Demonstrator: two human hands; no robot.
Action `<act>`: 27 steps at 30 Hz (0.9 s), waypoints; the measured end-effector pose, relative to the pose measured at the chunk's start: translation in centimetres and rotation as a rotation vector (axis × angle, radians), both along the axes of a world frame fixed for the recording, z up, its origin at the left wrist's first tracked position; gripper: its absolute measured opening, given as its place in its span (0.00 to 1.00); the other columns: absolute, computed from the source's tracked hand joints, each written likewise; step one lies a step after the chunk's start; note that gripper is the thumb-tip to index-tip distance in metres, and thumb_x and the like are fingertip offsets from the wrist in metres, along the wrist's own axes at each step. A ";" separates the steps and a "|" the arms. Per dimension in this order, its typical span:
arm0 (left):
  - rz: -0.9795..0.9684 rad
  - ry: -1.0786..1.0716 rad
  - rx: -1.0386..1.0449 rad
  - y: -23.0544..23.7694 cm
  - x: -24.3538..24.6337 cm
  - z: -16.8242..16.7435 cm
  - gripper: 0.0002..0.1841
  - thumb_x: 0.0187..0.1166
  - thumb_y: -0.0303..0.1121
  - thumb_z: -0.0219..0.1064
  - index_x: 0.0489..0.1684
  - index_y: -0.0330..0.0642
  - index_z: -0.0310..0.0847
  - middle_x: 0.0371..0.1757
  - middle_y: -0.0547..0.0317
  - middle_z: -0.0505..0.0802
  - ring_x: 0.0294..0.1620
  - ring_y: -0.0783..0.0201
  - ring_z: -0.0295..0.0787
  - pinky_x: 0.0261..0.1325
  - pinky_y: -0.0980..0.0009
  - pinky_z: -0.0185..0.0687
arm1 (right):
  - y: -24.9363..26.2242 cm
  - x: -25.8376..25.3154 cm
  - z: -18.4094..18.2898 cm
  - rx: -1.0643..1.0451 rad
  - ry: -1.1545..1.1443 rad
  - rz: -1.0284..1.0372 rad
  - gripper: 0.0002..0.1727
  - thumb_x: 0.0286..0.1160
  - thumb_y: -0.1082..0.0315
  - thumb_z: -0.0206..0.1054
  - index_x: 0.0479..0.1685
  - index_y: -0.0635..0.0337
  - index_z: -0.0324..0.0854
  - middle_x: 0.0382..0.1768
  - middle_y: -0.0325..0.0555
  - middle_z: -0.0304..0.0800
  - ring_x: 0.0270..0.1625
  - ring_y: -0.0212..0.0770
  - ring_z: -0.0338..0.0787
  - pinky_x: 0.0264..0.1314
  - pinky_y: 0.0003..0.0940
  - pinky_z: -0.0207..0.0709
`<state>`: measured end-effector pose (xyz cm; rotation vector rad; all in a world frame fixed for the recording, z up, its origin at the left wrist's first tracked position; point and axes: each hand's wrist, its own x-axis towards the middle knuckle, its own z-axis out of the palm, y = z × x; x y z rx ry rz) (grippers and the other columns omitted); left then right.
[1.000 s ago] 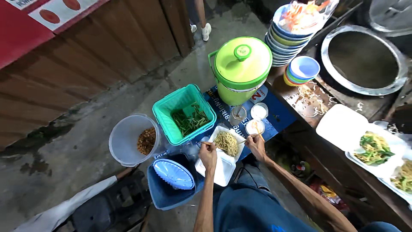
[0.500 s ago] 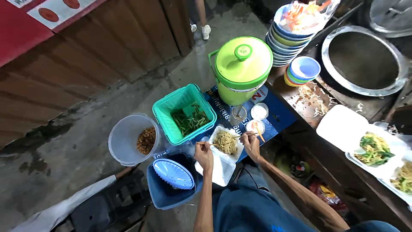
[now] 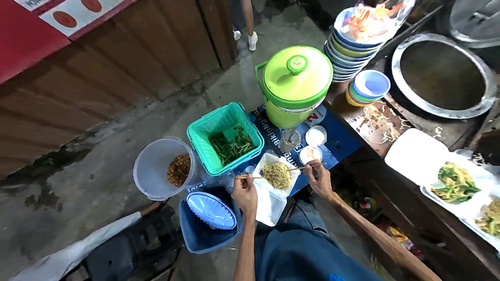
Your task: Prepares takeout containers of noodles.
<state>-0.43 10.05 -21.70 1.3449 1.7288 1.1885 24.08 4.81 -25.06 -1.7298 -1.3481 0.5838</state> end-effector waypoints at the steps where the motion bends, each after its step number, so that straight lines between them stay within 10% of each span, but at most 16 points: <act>1: -0.005 0.042 -0.011 0.2 0.2 -0.5 0.09 0.78 0.25 0.70 0.46 0.25 0.85 0.34 0.48 0.94 0.33 0.68 0.93 0.43 0.71 0.90 | 0.3 -0.3 -0.2 -0.015 -0.007 -0.046 0.14 0.85 0.70 0.57 0.54 0.75 0.81 0.36 0.54 0.93 0.36 0.40 0.94 0.43 0.36 0.88; 10: 0.083 -0.298 -0.186 2.3 1.5 -2.5 0.09 0.79 0.21 0.69 0.50 0.23 0.80 0.34 0.47 0.93 0.31 0.64 0.95 0.41 0.67 0.95 | 3.8 -2.9 -1.7 -0.319 0.766 -0.358 0.10 0.90 0.73 0.53 0.47 0.73 0.77 0.28 0.44 0.92 0.26 0.31 0.90 0.33 0.26 0.85; 21: 0.040 -0.006 0.074 0.0 -0.7 0.5 0.09 0.78 0.24 0.69 0.47 0.24 0.83 0.34 0.50 0.94 0.33 0.72 0.93 0.42 0.75 0.90 | 0.0 -0.7 -0.2 0.079 0.098 0.013 0.13 0.85 0.71 0.58 0.51 0.75 0.80 0.37 0.50 0.93 0.37 0.33 0.93 0.45 0.29 0.88; 27: -0.031 0.048 -0.071 1.1 1.6 -2.8 0.09 0.78 0.24 0.70 0.46 0.24 0.85 0.35 0.45 0.94 0.34 0.61 0.93 0.45 0.64 0.90 | 2.2 -3.0 -3.7 -0.299 0.593 -0.321 0.13 0.91 0.71 0.52 0.55 0.75 0.76 0.34 0.48 0.92 0.32 0.34 0.92 0.40 0.30 0.88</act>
